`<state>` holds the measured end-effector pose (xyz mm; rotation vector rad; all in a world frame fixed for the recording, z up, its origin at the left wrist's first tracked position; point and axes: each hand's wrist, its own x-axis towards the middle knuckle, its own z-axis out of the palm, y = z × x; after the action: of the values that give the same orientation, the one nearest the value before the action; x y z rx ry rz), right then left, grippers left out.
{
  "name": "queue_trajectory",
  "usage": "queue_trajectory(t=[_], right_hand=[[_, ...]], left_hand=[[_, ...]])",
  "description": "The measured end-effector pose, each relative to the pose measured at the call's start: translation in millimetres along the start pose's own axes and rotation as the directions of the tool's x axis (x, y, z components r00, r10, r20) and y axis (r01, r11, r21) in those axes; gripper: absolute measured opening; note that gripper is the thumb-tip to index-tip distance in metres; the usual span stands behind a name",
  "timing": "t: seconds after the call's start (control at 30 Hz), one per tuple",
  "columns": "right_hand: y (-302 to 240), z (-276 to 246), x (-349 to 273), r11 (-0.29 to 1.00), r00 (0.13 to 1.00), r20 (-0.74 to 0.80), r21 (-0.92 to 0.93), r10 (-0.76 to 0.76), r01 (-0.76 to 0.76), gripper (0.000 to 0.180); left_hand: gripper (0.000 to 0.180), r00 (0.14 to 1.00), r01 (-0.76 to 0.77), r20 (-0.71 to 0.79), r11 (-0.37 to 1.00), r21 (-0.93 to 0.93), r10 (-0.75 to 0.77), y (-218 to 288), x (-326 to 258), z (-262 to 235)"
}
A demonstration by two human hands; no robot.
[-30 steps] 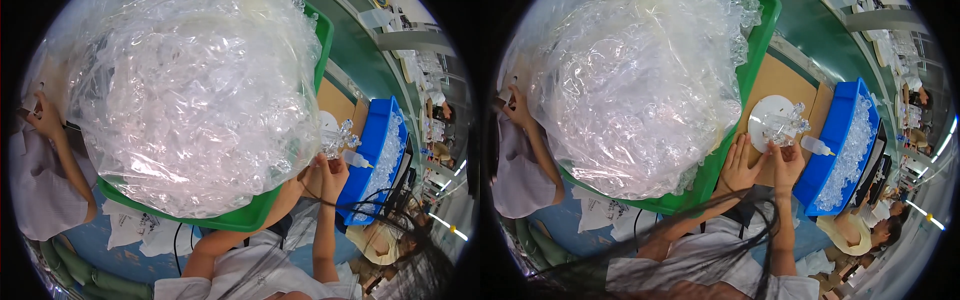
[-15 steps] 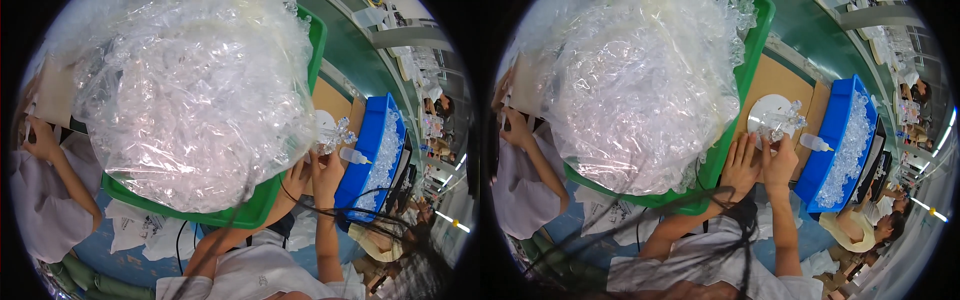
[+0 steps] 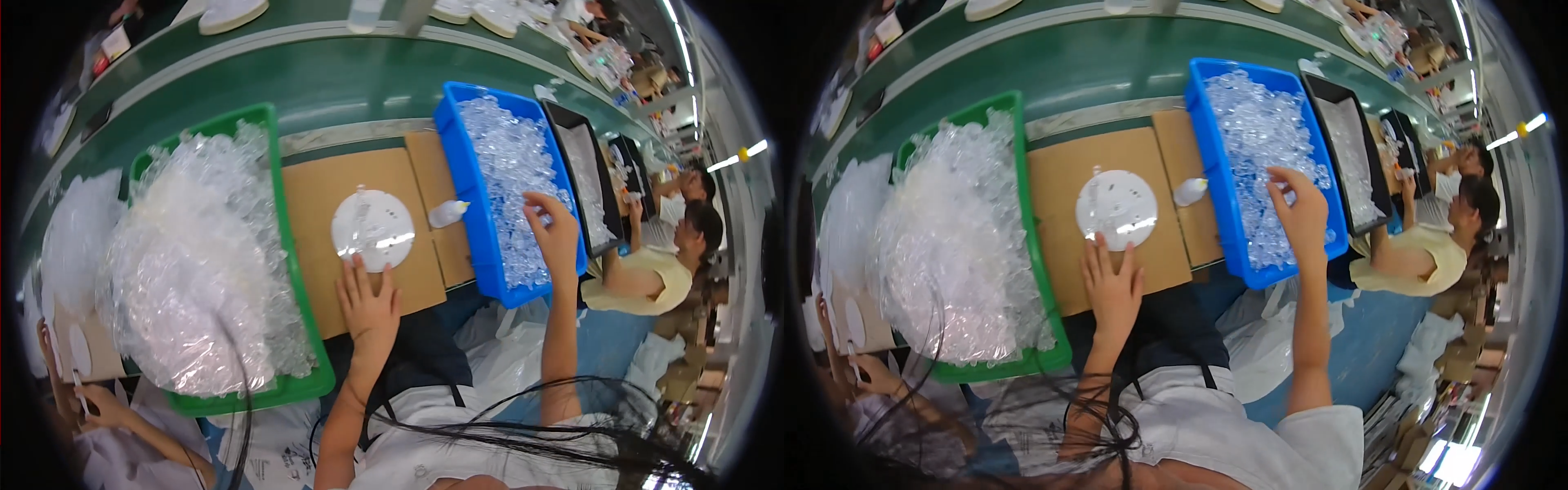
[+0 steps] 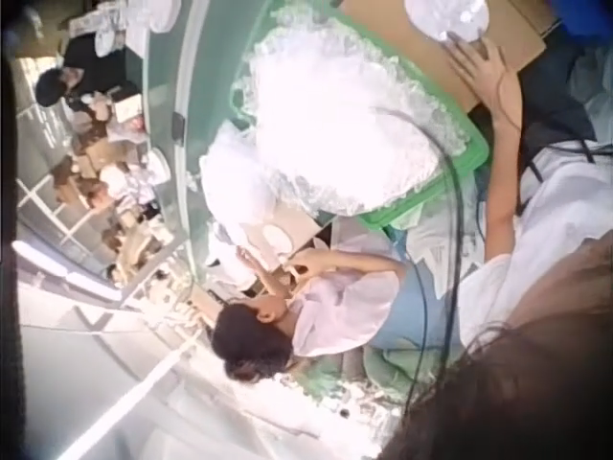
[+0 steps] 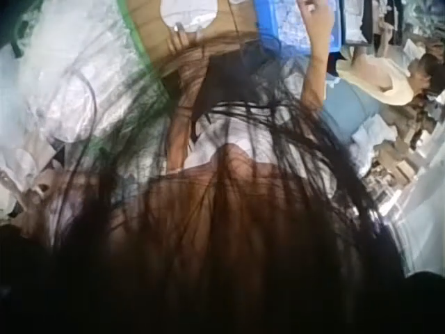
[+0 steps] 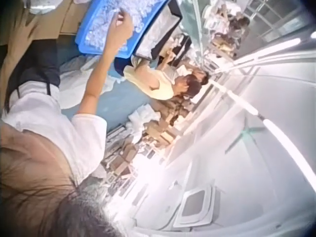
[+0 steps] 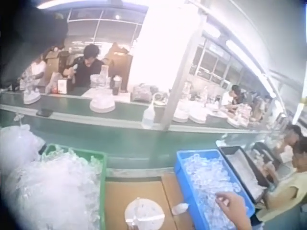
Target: Gluing decorative cross-shaped ornaments onto circular white plastic bases on an assembly line.
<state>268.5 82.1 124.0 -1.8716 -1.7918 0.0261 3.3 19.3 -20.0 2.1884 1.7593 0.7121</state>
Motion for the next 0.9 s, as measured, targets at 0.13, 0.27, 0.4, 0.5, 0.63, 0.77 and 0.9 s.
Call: queue_trajectory(t=[0.13, 0.27, 0.4, 0.5, 0.63, 0.77, 0.9], right_hand=[[45.6, 24.7, 11.1, 0.897, 0.972, 0.235, -0.426, -0.014, 0.115, 0.035], [52.9, 32.4, 8.3, 0.876, 0.953, 0.299, -0.445, -0.050, 0.185, 0.039], [59.2, 17.4, 3.8, 0.967, 0.991, 0.108, -0.232, -0.085, 0.108, 0.038], [52.6, 6.7, 2.5, 0.993, 0.995, 0.046, 0.074, 0.091, -0.094, 0.032], [23.8, 8.6, -21.0, 0.719, 0.938, 0.116, 0.613, 0.326, -0.326, 0.025], [-55.7, 37.6, -73.4, 0.221, 0.858, 0.475, 0.831, 0.194, -0.510, 0.032], [-96.6, 90.0, -108.9, 0.146, 0.773, 0.635, 0.764, 0.004, -0.629, 0.029]], left_hand=[[0.043, 1.000, -0.002, 0.002, 1.000, 0.025, 0.002, 0.9, 1.0, -4.2], [0.042, 1.000, 0.017, 0.002, 0.999, 0.049, -0.018, -5.8, 3.3, -8.2], [0.042, 0.999, 0.022, 0.037, 0.999, 0.036, -0.023, -8.3, 12.2, -16.8], [0.042, 0.999, 0.008, 0.050, 0.999, 0.036, -0.009, -8.4, 13.8, -15.8], [0.042, 0.999, 0.025, 0.028, 0.994, 0.103, -0.028, -11.7, 7.2, -22.3], [0.050, 0.995, 0.029, -0.081, 0.944, -0.328, -0.059, 21.7, 0.2, -50.3], [0.047, 0.991, 0.101, 0.016, 0.668, -0.737, -0.132, 32.8, -1.2, -48.6]])
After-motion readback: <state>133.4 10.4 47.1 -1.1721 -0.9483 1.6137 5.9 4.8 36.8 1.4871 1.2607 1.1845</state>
